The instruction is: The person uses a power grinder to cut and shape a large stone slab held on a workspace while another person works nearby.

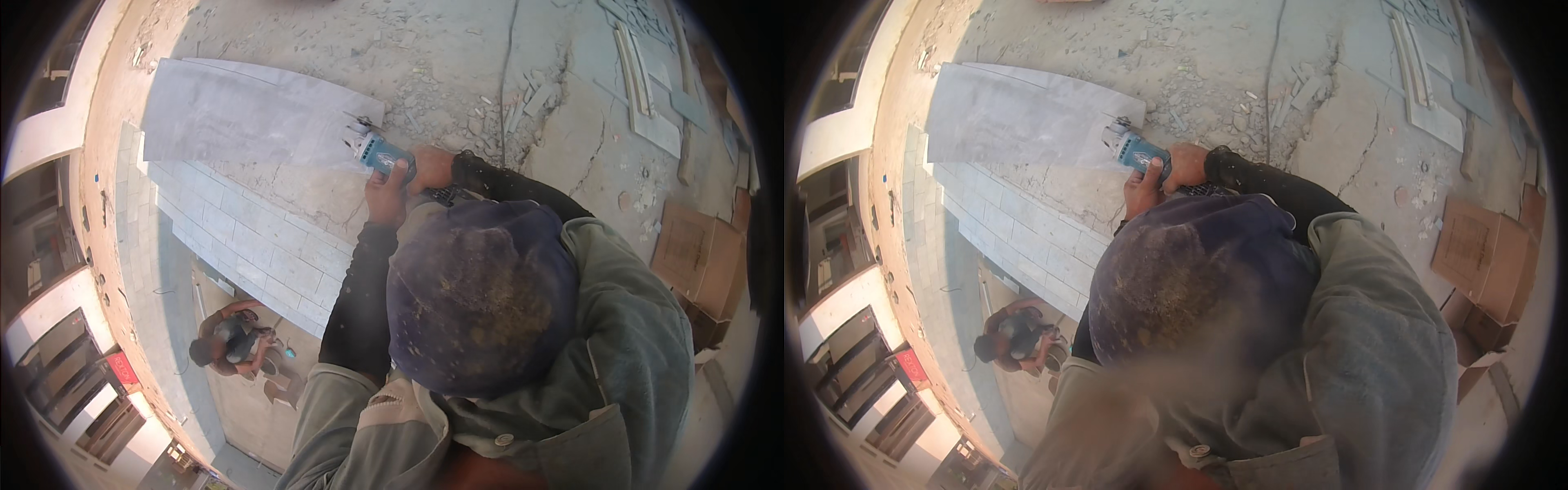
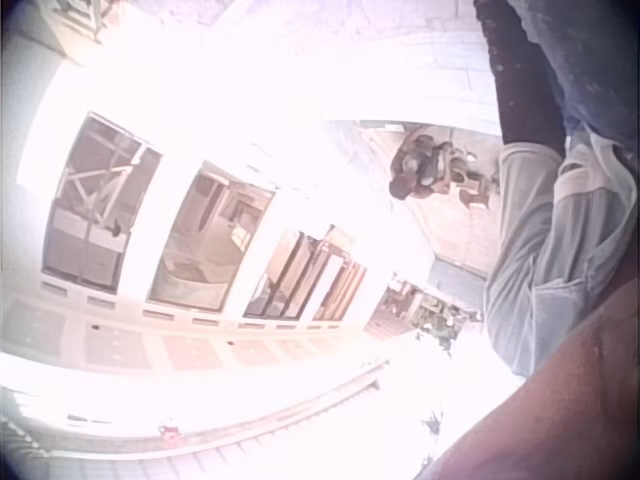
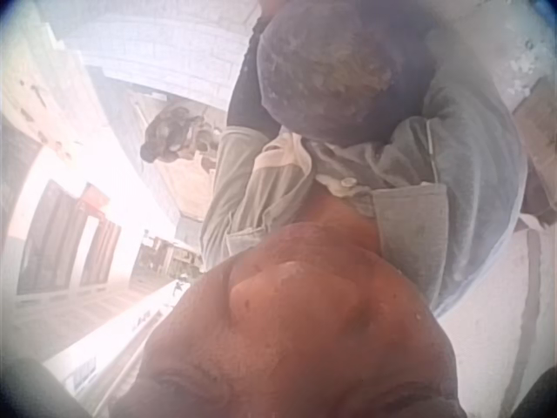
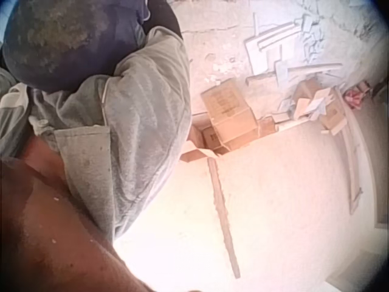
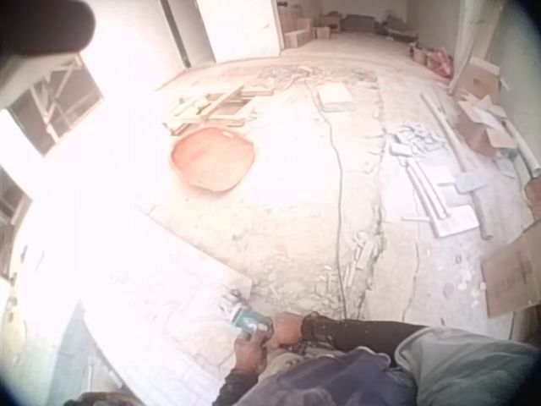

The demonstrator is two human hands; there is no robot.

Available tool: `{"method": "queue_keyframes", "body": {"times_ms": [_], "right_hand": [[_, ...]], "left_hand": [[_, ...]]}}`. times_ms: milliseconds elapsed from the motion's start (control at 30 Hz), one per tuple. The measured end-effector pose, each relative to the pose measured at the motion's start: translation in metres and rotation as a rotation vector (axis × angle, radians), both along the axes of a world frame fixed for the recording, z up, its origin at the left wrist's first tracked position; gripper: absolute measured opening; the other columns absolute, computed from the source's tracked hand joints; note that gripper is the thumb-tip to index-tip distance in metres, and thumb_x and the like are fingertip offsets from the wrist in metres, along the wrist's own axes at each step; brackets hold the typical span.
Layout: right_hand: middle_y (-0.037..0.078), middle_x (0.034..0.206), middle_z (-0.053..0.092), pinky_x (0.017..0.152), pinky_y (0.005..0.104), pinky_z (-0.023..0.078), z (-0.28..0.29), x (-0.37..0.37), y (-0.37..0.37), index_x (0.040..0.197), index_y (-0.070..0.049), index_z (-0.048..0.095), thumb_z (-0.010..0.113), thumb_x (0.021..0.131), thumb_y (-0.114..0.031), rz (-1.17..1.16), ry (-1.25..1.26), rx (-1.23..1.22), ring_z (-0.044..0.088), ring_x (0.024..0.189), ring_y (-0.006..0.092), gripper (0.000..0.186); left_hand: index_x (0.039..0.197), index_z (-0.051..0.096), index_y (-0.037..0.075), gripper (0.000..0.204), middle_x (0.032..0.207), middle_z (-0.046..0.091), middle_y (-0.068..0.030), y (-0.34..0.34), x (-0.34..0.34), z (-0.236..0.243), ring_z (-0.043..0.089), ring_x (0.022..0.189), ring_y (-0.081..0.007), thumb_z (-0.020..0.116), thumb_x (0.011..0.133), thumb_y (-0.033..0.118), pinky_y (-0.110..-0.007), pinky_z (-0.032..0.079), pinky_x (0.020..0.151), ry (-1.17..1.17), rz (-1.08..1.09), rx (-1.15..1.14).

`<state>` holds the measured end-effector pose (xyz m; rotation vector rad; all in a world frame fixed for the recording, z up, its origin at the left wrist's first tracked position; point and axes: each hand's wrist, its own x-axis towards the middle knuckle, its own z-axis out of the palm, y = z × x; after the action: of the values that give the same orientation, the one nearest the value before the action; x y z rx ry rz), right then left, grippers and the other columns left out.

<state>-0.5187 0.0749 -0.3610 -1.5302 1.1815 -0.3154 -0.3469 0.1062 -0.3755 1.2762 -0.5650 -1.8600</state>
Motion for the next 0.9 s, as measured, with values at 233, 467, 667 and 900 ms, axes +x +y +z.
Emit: {"method": "queue_keyframes", "body": {"times_ms": [233, 467, 667, 900], "right_hand": [[0.022, 0.080, 0.072, 0.070, 0.0413, 0.054, -0.005, 0.000, -0.002, 0.084, 0.003, 0.074, 0.079, 0.054, -0.033, 0.019, -0.019, 0.009, 0.071, 0.076, 0.0344, 0.047], [0.025, 0.082, 0.071, 0.070, 0.0412, 0.055, -0.014, 0.001, 0.000, 0.085, 0.008, 0.073, 0.079, 0.054, -0.032, -0.013, -0.001, 0.043, 0.072, 0.077, 0.0330, 0.051], [0.026, 0.080, 0.071, 0.070, 0.0416, 0.055, -0.016, -0.001, 0.001, 0.084, 0.010, 0.072, 0.080, 0.054, -0.032, 0.004, -0.002, 0.032, 0.072, 0.076, 0.0341, 0.053], [0.027, 0.080, 0.071, 0.069, 0.0417, 0.054, -0.016, -0.002, 0.002, 0.083, 0.010, 0.072, 0.080, 0.055, -0.032, 0.012, -0.030, 0.016, 0.072, 0.075, 0.0349, 0.052]], "left_hand": [[0.122, 0.061, 0.001, 0.035, 0.110, 0.069, -0.0061, 0.000, 0.000, -0.004, 0.067, 0.095, -0.0149, 0.073, 0.093, 0.017, -0.030, 0.055, 0.077, 0.040, 0.019, -0.010], [0.123, 0.061, 0.003, 0.036, 0.110, 0.068, -0.0055, 0.002, 0.001, 0.000, 0.067, 0.096, -0.0154, 0.073, 0.094, 0.018, -0.031, 0.056, 0.077, 0.032, 0.009, 0.021], [0.125, 0.060, 0.003, 0.037, 0.112, 0.068, -0.0055, 0.004, -0.002, 0.005, 0.067, 0.096, -0.0156, 0.072, 0.094, 0.017, -0.031, 0.056, 0.078, 0.012, 0.015, 0.008], [0.126, 0.059, 0.001, 0.039, 0.115, 0.067, -0.0065, 0.005, -0.003, 0.003, 0.066, 0.100, -0.0160, 0.072, 0.094, 0.017, -0.032, 0.054, 0.084, 0.016, 0.013, -0.004]]}}
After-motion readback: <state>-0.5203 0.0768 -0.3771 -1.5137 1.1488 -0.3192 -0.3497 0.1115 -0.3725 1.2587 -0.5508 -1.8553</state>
